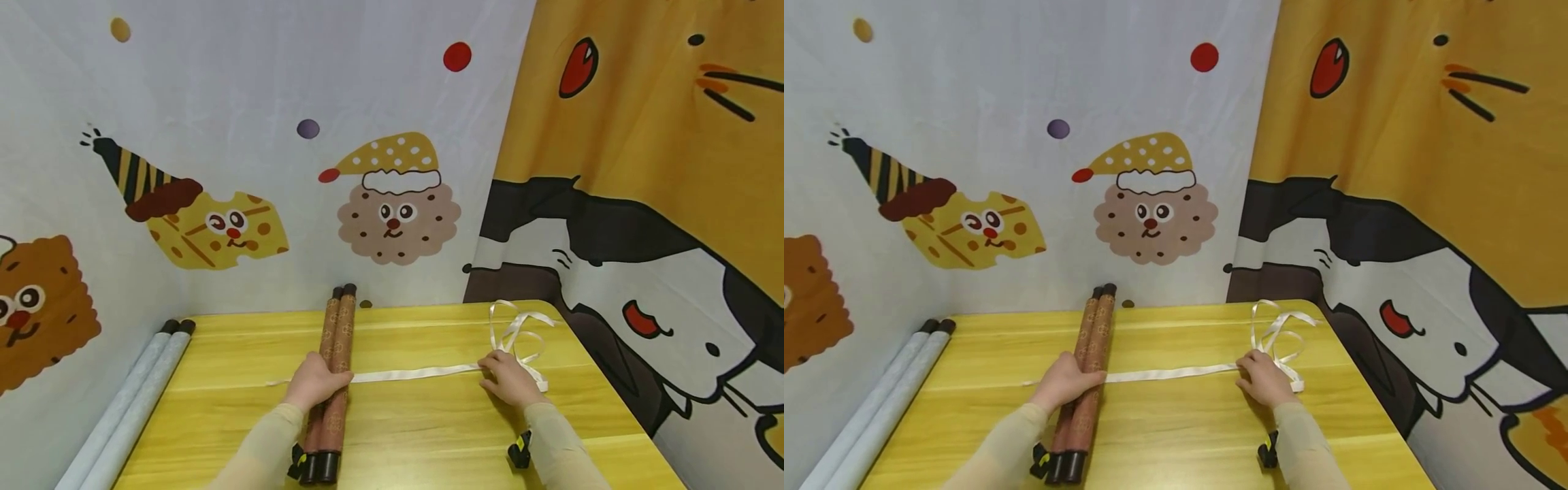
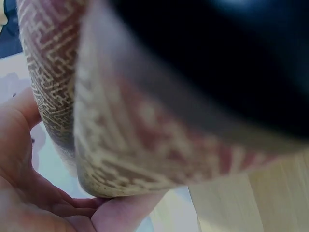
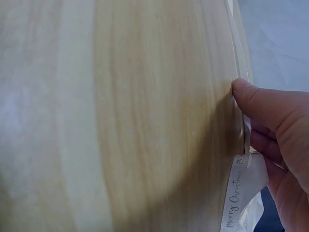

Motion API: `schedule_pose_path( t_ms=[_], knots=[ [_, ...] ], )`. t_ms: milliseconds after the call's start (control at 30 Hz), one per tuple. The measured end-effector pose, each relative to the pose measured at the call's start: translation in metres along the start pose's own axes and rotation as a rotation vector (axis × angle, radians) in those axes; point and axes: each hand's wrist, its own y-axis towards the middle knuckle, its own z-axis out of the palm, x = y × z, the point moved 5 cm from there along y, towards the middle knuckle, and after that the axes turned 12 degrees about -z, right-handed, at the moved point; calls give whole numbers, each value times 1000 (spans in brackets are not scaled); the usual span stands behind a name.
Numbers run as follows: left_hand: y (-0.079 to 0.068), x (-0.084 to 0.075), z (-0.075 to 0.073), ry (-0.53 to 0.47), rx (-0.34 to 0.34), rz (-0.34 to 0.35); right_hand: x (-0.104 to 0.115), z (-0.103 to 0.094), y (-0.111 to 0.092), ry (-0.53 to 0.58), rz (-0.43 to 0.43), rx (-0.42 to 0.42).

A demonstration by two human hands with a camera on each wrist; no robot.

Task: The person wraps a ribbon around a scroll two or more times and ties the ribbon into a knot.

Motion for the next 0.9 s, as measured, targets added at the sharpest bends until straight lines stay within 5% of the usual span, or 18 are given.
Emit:
schedule_pose_path(
  t_ms=[900],
  knots=[
    [-2, -41, 66, 89, -45, 23, -1, 3, 0, 9, 1, -4]
  ],
)
